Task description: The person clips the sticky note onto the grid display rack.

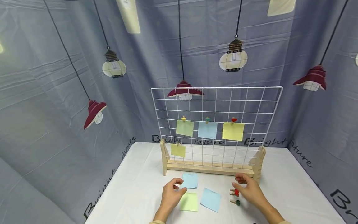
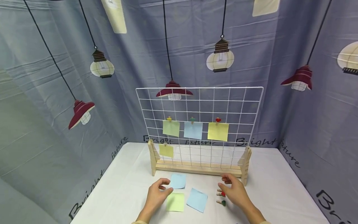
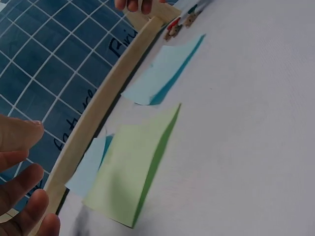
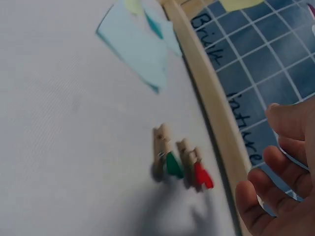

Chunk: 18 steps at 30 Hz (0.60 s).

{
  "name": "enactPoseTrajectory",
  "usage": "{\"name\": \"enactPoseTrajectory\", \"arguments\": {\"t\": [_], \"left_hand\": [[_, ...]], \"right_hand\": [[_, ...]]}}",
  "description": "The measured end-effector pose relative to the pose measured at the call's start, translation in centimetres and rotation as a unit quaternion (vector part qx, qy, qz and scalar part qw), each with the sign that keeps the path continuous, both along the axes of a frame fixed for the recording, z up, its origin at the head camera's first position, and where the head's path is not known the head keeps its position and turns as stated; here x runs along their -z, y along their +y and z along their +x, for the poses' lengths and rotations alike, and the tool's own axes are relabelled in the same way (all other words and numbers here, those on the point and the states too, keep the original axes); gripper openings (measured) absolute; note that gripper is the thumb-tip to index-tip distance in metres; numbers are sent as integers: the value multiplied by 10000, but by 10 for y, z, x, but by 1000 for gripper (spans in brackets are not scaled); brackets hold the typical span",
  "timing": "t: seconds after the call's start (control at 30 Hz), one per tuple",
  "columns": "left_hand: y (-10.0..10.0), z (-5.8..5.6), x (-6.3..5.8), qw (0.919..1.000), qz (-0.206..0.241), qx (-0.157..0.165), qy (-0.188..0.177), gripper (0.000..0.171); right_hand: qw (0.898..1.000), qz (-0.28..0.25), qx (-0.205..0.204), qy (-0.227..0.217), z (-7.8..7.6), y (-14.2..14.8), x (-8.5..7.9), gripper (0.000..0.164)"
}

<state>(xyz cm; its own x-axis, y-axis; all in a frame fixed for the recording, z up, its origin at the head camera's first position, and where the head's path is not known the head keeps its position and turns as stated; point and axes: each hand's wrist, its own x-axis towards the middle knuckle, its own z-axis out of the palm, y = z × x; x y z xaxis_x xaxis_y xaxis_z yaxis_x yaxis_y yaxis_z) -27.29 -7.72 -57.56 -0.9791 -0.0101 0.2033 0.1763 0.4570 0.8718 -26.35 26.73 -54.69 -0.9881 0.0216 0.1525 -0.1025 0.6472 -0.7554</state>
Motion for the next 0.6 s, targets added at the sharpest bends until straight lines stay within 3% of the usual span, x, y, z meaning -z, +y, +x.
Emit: {"name": "enactPoseTrajectory", "arguments": {"t": [0.23, 0.6], "left_hand": [[-4, 3, 9, 9997, -185, -154, -61, 32], [-4, -1, 20, 9986, -370, -203, -314, 29]], "right_hand": [[9989, 86, 148, -447, 1, 9, 20, 37], [9976, 486, 424, -248, -3, 16, 34, 23]]}}
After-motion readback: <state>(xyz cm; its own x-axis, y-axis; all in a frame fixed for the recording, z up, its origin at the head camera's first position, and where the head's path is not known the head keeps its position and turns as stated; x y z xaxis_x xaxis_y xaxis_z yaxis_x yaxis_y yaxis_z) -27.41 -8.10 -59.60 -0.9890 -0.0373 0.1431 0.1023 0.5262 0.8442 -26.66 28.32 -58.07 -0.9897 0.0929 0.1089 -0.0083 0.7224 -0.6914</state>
